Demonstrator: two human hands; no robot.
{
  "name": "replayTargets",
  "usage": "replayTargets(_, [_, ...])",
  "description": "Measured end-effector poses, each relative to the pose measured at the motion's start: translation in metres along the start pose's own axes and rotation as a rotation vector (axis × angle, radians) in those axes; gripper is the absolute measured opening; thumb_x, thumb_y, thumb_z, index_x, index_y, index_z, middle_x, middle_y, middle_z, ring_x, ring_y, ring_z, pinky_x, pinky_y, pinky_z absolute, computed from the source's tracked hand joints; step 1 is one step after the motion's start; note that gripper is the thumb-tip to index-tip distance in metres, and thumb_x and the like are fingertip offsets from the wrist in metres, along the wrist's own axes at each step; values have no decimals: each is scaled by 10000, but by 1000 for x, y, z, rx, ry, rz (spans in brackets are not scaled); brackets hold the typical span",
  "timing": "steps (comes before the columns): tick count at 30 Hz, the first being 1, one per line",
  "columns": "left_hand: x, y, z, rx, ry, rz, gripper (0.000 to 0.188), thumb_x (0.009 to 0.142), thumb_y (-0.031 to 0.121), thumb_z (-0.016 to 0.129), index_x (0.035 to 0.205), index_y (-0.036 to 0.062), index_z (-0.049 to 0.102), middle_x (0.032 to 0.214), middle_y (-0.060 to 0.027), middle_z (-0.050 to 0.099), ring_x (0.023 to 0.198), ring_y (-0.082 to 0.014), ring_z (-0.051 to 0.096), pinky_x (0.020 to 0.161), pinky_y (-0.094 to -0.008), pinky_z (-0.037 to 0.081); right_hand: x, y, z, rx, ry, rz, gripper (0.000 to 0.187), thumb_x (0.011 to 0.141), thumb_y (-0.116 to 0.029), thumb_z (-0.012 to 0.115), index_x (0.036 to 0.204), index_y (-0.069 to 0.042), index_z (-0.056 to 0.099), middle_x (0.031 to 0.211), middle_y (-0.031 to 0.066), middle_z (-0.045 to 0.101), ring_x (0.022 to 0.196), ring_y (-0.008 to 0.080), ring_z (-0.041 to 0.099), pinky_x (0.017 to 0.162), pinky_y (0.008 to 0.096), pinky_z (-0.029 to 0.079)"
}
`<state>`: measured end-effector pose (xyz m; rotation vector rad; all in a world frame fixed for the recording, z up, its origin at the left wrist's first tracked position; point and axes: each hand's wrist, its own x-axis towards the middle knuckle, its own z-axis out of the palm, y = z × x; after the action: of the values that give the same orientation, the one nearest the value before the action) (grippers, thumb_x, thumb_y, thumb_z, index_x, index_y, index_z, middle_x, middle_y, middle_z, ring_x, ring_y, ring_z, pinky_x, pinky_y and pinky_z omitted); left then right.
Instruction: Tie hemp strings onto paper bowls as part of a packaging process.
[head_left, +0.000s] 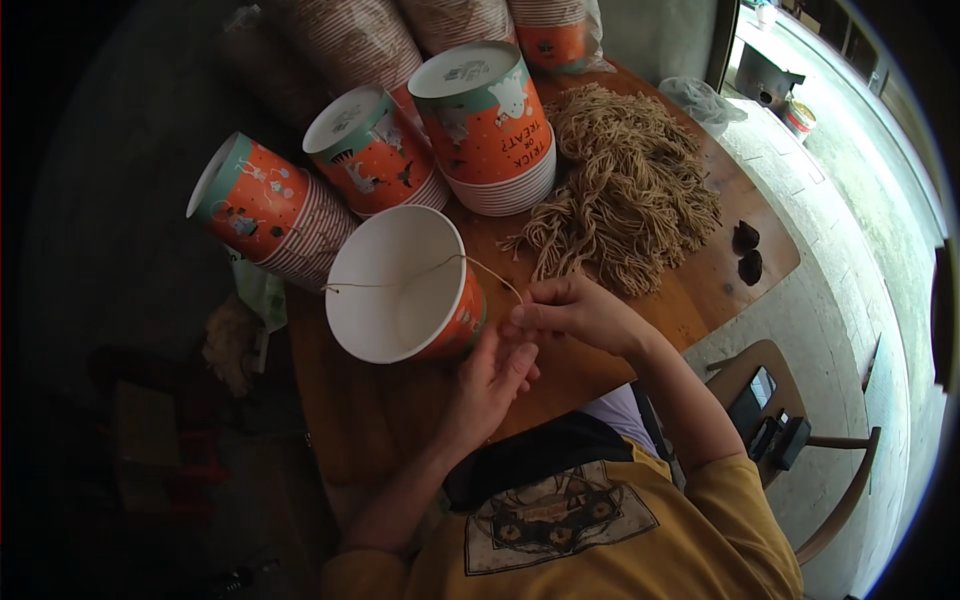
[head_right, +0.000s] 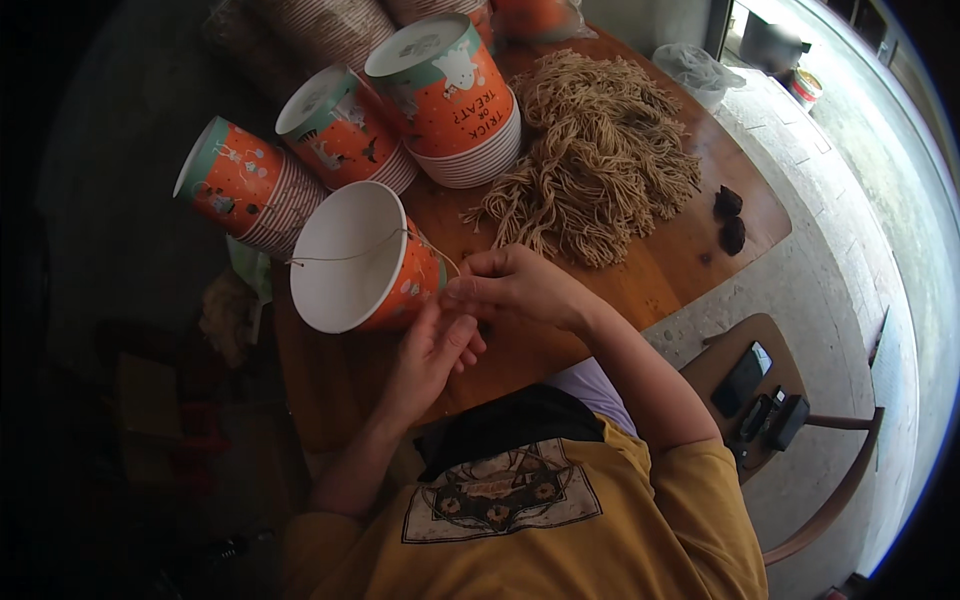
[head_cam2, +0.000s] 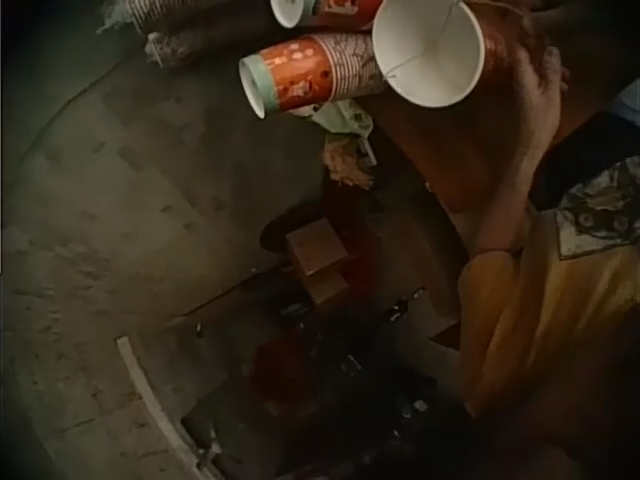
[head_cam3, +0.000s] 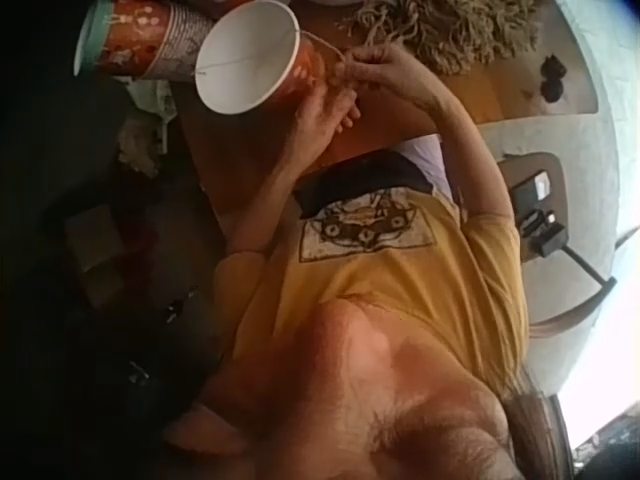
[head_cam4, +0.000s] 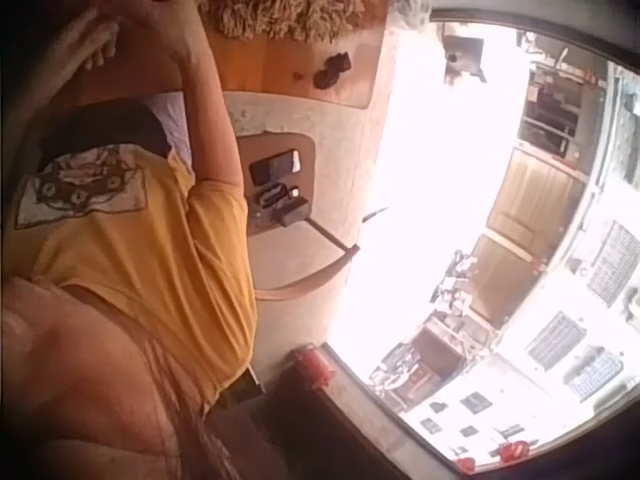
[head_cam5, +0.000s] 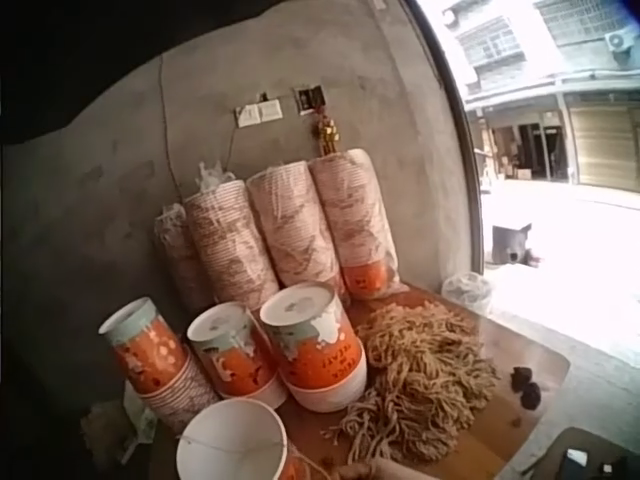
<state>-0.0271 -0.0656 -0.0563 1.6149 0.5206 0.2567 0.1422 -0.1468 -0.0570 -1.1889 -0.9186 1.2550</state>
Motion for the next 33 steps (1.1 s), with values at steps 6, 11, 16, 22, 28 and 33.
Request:
replayTargets(6, [-3,4,-2,-56,-172,-78,262,1009,271,462,992,41,588,729,15,545,652,-38,496,586,-181,399,-5,0,-5,-5,52,23,236,922,-295,627,892,-71,698,723,-63,623,641,12,508,569,189,398])
replayTargets(11, [-20,16,-8,100,-105,-46,240,1001,251,472,934,55,594,691,15,552,614,-46,505,551,-197,399,-6,-1,-2,-331,182,-28,263,911,-285,632,905,-25,675,743,13,633,685,73,557,638,249,454])
replayTargets(16, [-33,35,-18,764,2,154,154,951,183,543,932,31,530,704,-151,615,630,-298,640,529,-407,479,-19,-2,27,-776,378,-693,403,905,-281,608,1214,-43,505,1228,163,524,1075,306,551,886,380,453])
replayTargets(22, [-30,74,-23,772,-110,16,156,951,191,540,884,53,511,653,-158,594,593,-365,610,500,-443,448,-20,15,45,-238,31,-548,328,982,-292,475,1133,0,487,1012,171,602,943,363,607,811,402,490])
replayTargets(28, [-32,71,-32,875,13,171,169,951,166,547,845,40,510,646,-129,593,588,-322,614,497,-404,427,-19,2,45,-448,82,-594,223,954,-250,535,1008,-35,552,855,145,626,819,338,623,707,392,492])
replayTargets(33, [-22,59,-41,883,217,350,131,929,119,573,868,16,520,733,-137,562,692,-307,589,596,-388,437,-19,2,34,-547,158,-605,156,900,-182,624,919,-30,590,820,115,621,755,310,621,660,363,487])
